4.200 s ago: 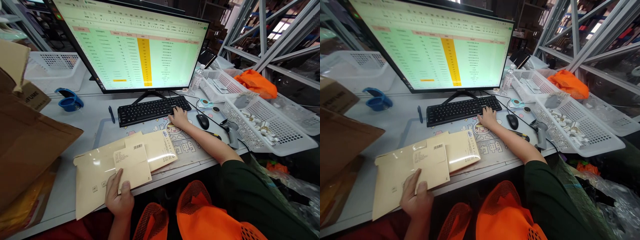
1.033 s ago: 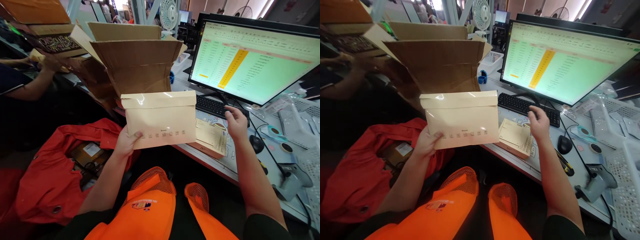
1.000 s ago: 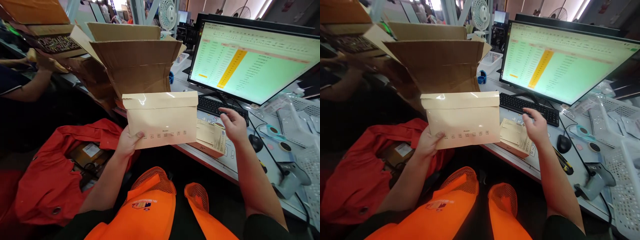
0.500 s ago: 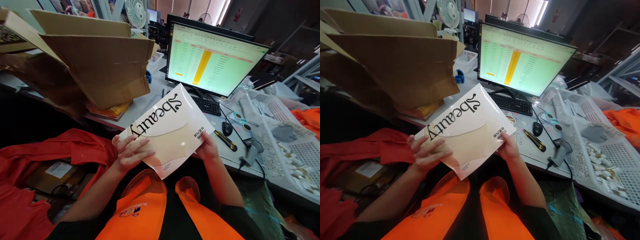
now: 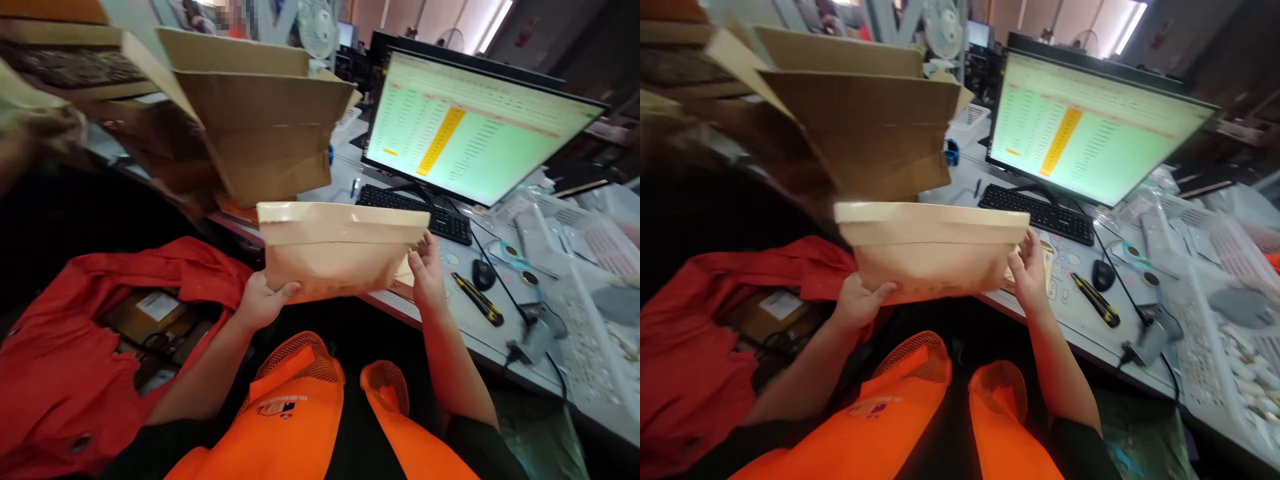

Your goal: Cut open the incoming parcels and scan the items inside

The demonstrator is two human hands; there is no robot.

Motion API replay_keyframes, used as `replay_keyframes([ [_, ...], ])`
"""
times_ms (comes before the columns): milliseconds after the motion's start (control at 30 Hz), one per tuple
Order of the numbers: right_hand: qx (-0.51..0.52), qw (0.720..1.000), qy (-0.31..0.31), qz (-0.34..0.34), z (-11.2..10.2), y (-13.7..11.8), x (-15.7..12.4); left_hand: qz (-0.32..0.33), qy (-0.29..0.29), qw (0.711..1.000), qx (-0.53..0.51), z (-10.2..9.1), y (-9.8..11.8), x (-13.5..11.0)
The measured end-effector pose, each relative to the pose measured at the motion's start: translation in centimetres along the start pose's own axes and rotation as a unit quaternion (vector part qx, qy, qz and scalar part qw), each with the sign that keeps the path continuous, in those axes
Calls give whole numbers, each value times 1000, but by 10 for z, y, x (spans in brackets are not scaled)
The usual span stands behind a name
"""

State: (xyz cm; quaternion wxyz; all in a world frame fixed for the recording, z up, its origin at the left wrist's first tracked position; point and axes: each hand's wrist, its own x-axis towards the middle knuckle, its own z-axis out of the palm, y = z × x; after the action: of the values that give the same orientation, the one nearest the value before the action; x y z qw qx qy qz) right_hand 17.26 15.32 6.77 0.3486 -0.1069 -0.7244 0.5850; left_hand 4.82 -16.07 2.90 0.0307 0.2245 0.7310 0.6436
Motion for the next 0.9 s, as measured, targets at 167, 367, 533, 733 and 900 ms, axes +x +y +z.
replay_keyframes([
  [167, 22, 995, -47, 90, 11, 12, 2, -98, -108, 977, -158, -19, 17, 0],
  [367, -44, 996, -67, 42, 14, 5, -18, -73, -14, 975, -211, -21, 20, 12],
  [533, -57, 996, -61, 38, 12, -4, -28, -85, -8, 970, -229, -7, 20, 26],
  [733, -34, 996, -34, 71, -2, 2, -33, -81, 45, 967, -236, 12, 3, 36],
  [900, -112, 993, -45, -11, 10, -36, -71, -27, -12, 994, -104, 26, -9, 66],
])
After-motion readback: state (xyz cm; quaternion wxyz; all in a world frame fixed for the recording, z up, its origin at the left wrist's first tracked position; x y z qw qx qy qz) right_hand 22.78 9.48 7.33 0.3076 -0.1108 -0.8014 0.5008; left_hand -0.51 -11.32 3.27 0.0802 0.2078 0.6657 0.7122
